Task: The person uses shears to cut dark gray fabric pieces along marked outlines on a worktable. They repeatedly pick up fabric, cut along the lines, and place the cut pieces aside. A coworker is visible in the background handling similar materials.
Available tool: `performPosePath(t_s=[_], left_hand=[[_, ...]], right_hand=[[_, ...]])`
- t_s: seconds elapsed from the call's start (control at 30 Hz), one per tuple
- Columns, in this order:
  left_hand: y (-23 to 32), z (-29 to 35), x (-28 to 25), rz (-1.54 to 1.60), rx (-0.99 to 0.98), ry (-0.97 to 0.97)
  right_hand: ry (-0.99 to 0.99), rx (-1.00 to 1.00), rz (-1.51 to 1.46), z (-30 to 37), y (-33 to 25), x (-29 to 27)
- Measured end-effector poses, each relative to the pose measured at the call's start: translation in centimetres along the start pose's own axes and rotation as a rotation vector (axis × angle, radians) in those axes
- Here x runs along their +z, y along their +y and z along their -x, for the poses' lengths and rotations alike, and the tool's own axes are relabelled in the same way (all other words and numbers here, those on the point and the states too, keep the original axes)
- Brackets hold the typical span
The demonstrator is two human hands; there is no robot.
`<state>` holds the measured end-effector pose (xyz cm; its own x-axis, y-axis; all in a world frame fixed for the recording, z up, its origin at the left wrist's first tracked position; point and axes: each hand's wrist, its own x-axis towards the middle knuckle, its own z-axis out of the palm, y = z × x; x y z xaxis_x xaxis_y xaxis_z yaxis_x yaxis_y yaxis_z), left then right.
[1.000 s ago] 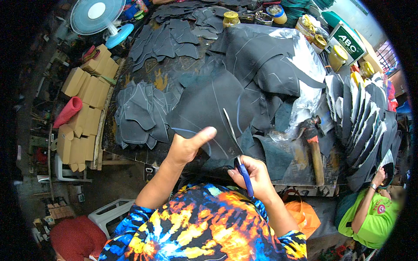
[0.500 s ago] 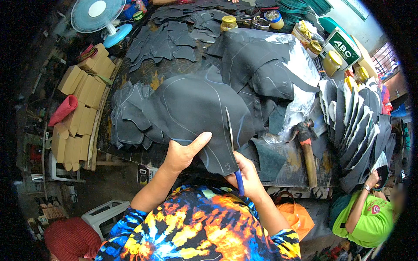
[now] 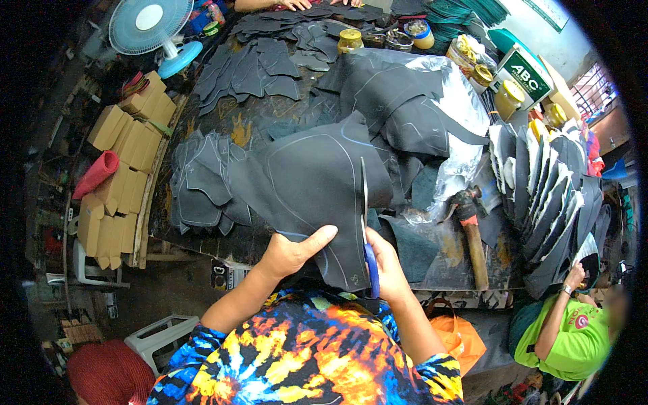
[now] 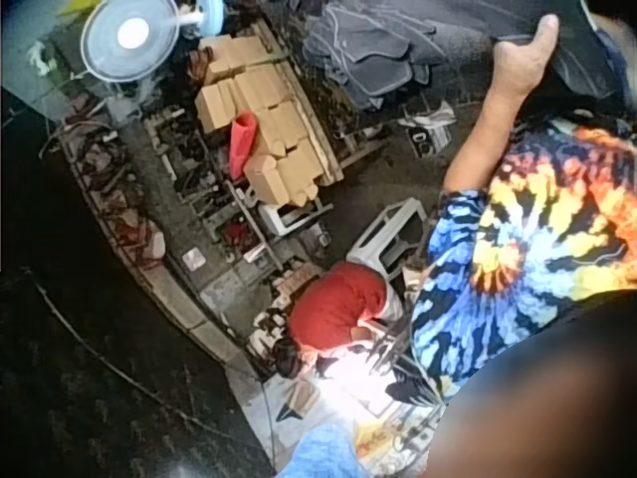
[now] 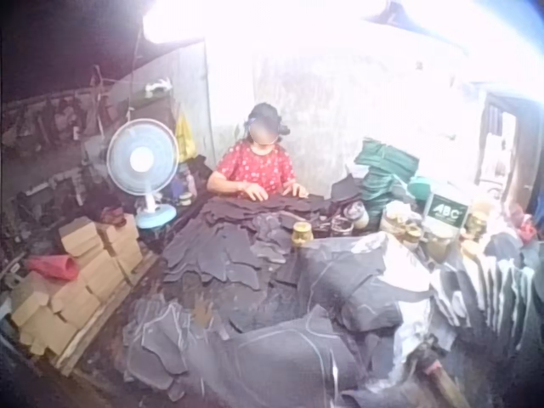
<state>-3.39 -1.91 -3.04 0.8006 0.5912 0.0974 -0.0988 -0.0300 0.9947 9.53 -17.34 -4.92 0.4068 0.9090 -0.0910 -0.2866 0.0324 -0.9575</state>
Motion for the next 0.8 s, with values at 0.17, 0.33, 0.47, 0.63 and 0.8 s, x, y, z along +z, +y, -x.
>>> performPosePath(t_s=[0.17, 0.33, 0.47, 0.63, 0.8], left_hand=[[-0.3, 0.1, 0.5, 0.117, 0.004, 0.034], [-0.6, 0.1, 0.6, 0.11, 0.048, 0.06], [-0.6, -0.1, -0.3, 0.071, 0.06, 0.019], [-0.6, -0.1, -1.8, 0.101, -0.025, -0.099], [-0.5, 0.3, -2.1, 0.086, -0.092, -0.199]], right_hand=[[-0.005, -0.05, 0.05, -0.4, 0.1, 0.2], [0.002, -0.052, -0.016, 0.3, 0.4, 0.0], [0.053, 0.111, 0.055, 0.6, 0.1, -0.5], [0.011, 0.117, 0.151, 0.1, -1.1, -0.9], [0.063, 0.019, 0.109, -0.7, -1.5, -0.5]])
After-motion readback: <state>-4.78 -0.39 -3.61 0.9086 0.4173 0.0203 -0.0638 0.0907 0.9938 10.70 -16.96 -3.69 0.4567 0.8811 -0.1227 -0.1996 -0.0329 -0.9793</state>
